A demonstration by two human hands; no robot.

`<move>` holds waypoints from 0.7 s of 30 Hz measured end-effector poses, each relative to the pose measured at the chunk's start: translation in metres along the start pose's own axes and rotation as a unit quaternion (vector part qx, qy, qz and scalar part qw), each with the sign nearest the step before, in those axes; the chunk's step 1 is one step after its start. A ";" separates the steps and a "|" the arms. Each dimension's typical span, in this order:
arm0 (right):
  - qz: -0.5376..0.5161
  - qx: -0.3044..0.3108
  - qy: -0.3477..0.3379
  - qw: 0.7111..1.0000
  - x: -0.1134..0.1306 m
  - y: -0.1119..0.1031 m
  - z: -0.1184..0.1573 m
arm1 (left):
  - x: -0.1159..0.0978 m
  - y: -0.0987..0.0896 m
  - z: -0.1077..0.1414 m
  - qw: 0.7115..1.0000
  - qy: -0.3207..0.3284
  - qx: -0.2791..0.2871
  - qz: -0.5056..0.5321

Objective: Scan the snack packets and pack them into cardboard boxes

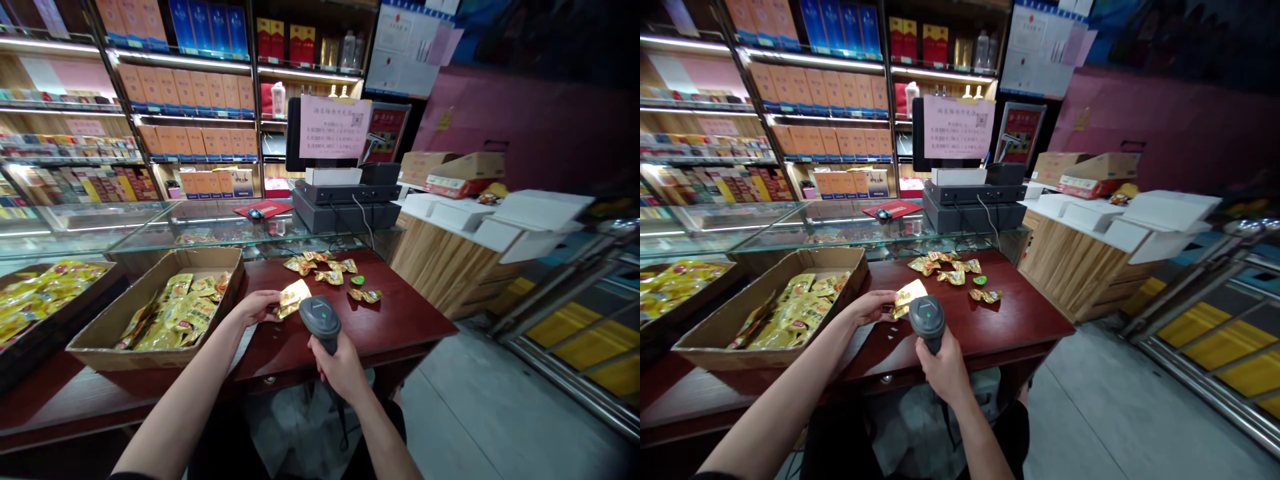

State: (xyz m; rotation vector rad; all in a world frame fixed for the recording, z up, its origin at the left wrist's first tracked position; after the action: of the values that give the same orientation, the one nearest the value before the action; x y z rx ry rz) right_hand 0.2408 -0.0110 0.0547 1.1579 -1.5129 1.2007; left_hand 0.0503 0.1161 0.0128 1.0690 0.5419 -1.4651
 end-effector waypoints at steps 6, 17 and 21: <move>-0.013 0.019 0.015 1.000 -0.005 0.007 -0.003 | -0.023 -0.006 0.027 0.998 0.053 -0.042 -0.019; -0.016 0.085 -0.008 0.996 -0.020 0.054 -0.022 | -0.110 -0.148 0.191 0.871 0.281 -0.362 -0.174; -0.014 0.103 -0.010 0.995 -0.018 0.070 -0.024 | -0.109 -0.170 0.216 0.843 0.294 -0.404 -0.199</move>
State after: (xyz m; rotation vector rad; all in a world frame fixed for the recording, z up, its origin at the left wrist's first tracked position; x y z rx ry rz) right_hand 0.1774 0.0224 0.0281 1.3245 -1.4086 1.3539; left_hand -0.1874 0.0299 0.1659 0.7040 1.7340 -1.0154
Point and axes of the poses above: each hand's wrist, its own z-axis away from the middle knuckle, its own y-axis out of the palm, x = y × z, the point moved 8 cm from there along -z, towards the middle knuckle, and after that the axes turned 5 degrees about -y, right-handed, at the moved point
